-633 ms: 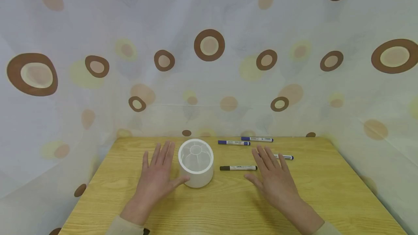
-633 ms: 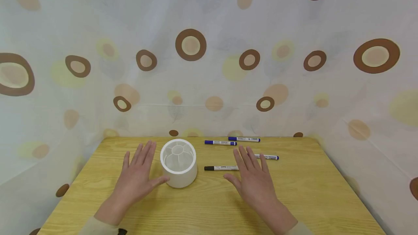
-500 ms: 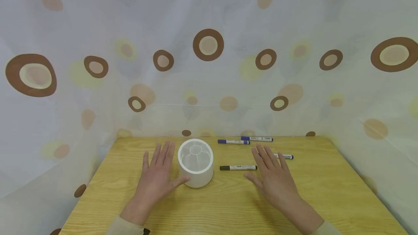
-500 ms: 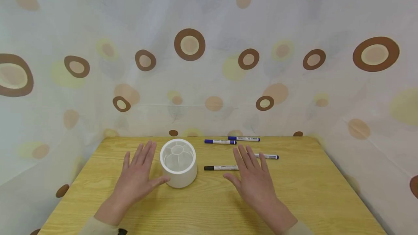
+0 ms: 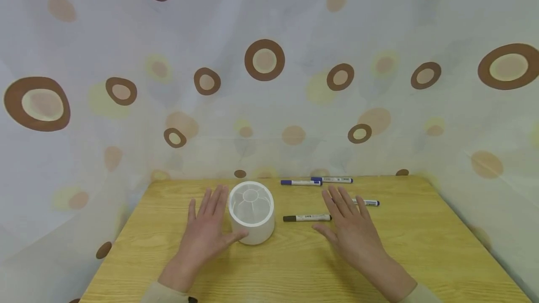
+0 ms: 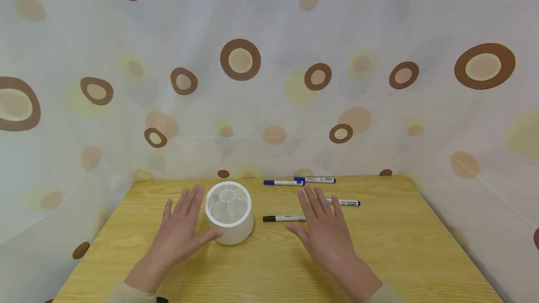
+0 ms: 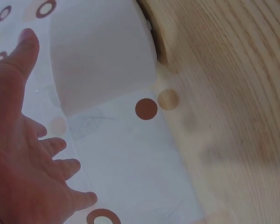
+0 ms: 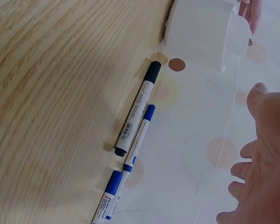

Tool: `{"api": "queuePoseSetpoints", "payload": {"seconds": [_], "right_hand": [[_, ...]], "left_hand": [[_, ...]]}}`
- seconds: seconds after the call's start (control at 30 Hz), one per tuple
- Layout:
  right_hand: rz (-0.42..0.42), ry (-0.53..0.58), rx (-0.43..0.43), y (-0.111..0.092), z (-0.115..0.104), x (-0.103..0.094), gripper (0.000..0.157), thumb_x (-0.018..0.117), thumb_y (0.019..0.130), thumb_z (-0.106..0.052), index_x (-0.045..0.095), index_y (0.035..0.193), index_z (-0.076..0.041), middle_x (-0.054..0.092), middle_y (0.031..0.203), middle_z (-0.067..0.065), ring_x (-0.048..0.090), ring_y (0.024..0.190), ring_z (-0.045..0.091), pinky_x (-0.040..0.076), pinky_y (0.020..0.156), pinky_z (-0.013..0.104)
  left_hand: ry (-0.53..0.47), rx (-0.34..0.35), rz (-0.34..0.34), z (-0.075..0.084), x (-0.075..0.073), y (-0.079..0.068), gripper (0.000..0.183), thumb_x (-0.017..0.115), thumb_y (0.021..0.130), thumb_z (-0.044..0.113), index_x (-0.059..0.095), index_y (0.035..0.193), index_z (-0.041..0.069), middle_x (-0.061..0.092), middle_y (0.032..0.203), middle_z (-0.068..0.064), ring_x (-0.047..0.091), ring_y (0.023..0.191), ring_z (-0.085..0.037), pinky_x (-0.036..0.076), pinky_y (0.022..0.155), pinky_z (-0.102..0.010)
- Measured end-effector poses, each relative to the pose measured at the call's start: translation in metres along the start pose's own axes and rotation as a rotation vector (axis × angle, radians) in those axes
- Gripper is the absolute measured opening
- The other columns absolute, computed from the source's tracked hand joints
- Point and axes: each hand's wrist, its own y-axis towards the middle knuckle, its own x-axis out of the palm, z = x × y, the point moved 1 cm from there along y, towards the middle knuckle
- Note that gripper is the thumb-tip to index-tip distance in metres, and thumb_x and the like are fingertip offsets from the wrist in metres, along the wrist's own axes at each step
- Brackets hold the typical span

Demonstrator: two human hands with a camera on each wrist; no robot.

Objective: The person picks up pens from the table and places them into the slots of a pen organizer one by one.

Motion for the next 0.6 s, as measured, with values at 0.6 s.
{"api": "queuePoseSetpoints", "payload": {"seconds": [0.6], "right_hand": [[0.006, 0.002, -0.017, 0.007, 0.007, 0.006, 0.089, 0.069, 0.107, -0.050, 0.030, 0.174, -0.006, 0.029, 0.179, 0.017, 0.025, 0.165, 0.042, 0.016, 0.130, 0.070]], "left_hand": [[-0.169, -0.065, 0.014, 0.007, 0.020, 0.013, 0.132, 0.091, 0.083, 0.063, 0.018, 0.175, 0.002, 0.027, 0.178, -0.023, 0.026, 0.163, -0.049, 0.013, 0.127, -0.077]]}}
